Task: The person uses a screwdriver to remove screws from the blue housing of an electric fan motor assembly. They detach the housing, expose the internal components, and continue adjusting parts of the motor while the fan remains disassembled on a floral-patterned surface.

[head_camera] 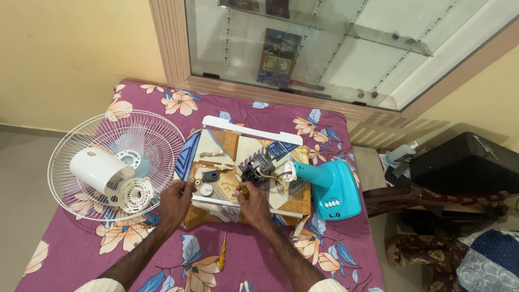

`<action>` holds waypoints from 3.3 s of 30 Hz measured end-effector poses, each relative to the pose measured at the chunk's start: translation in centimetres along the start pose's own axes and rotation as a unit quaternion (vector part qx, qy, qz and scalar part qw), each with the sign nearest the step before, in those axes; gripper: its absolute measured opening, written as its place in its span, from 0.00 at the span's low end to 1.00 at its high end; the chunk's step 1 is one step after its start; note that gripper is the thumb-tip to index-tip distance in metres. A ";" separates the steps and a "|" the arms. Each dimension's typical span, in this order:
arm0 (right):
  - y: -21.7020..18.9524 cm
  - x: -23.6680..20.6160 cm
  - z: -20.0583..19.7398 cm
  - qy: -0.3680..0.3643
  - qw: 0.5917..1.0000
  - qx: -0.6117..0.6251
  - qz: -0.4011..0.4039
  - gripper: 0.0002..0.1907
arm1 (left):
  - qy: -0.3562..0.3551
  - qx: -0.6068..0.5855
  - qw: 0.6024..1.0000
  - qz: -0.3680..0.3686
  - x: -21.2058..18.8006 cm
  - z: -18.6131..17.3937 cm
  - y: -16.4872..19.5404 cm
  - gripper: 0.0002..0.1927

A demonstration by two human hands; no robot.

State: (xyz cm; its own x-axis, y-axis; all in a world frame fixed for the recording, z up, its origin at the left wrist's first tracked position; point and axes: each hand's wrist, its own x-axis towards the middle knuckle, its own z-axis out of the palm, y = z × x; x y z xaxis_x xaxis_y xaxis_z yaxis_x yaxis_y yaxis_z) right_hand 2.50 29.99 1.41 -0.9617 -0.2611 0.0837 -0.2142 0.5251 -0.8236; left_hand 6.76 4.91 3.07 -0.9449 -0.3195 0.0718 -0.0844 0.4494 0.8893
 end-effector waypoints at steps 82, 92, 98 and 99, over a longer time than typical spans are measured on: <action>-7.2 2.6 22.6 -0.414 0.901 -0.122 -0.051 0.12 | -0.158 0.309 0.932 0.106 -4.2 -12.0 -16.1 0.22; -5.8 1.7 20.1 -0.404 0.906 -0.115 -0.055 0.11 | -0.164 0.332 0.926 0.076 -3.6 -10.6 -15.5 0.13; -6.3 1.4 18.2 -0.391 0.904 -0.156 -0.071 0.13 | -0.160 0.299 0.940 0.025 -4.4 -11.8 -13.0 0.12; -6.7 1.4 17.8 -0.390 0.903 -0.171 -0.065 0.13 | -0.166 0.291 0.942 0.012 -4.4 -12.0 -12.6 0.12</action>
State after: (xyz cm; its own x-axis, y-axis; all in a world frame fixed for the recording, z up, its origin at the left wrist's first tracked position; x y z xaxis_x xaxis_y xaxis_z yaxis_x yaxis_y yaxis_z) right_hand 5.61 11.69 -2.91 -0.5407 -0.7594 -0.3618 -0.4857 0.6330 -0.6029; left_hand 15.74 -9.40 -3.04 -0.9873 -0.0691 -0.1430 -0.1306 0.8657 0.4833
